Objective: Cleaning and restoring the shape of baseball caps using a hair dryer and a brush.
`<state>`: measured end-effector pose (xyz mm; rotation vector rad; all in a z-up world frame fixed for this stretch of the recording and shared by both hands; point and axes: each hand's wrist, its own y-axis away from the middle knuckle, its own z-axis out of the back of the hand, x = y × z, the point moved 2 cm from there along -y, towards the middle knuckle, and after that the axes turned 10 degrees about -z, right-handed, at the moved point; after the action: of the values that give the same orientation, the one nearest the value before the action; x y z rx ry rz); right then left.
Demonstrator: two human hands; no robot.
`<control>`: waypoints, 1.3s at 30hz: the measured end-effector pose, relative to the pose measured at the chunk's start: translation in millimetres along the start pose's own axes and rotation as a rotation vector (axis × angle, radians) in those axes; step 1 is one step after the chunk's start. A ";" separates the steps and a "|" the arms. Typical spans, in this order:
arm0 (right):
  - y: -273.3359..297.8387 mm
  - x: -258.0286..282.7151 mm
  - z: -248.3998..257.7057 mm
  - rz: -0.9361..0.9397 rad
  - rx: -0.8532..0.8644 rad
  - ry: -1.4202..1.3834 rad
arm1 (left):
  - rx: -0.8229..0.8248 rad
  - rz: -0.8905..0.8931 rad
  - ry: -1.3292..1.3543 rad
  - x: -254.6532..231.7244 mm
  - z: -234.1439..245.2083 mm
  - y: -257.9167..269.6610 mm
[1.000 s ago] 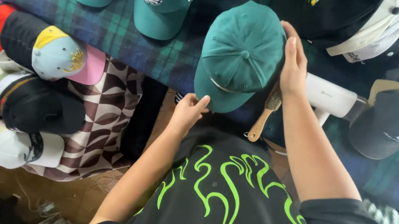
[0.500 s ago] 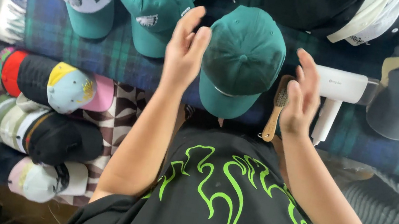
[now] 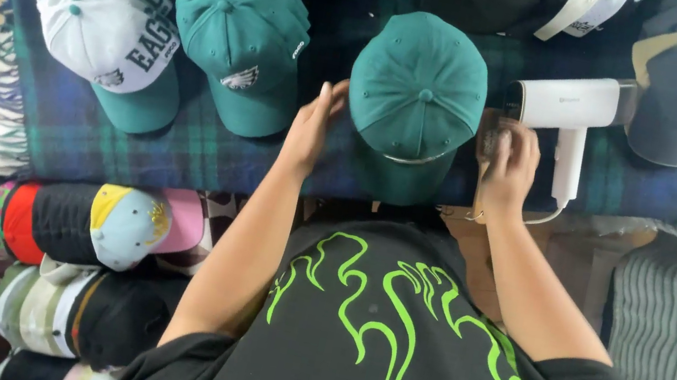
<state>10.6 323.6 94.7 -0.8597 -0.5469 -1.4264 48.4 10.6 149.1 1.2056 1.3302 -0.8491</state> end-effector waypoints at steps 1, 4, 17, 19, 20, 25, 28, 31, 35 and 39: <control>23.4 -24.5 -2.0 -0.002 -0.011 0.007 | 0.013 -0.001 0.005 15.1 13.1 11.1; 89.9 -74.7 -0.2 0.014 0.052 0.362 | 0.040 0.220 0.057 62.1 44.5 46.3; 89.7 90.9 81.2 -0.082 0.080 0.042 | 0.276 0.478 0.136 58.2 62.1 53.0; 80.3 141.0 80.8 0.029 0.116 0.013 | 0.280 0.484 0.222 59.1 53.9 55.9; 74.2 169.1 72.5 0.145 0.170 0.088 | 0.280 0.472 0.235 59.9 48.7 56.6; 56.4 221.9 45.4 0.371 0.388 0.150 | 0.199 0.478 0.289 123.0 23.4 67.0; 19.9 211.7 63.4 0.449 0.376 0.375 | 0.179 0.386 0.092 124.4 14.7 66.8; -17.7 175.2 96.8 0.400 0.034 1.018 | 0.250 0.354 -0.138 87.8 14.6 63.7; -5.4 226.0 89.8 0.646 0.267 0.470 | 0.239 0.457 -0.122 77.4 14.2 71.5; -6.6 229.1 73.1 0.769 0.686 0.524 | 0.184 0.405 -0.037 92.1 8.3 71.6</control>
<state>39.7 239.3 318.2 -0.0825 -0.2204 -0.6251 129.7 35.4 68.9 1.5309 0.9446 -0.7047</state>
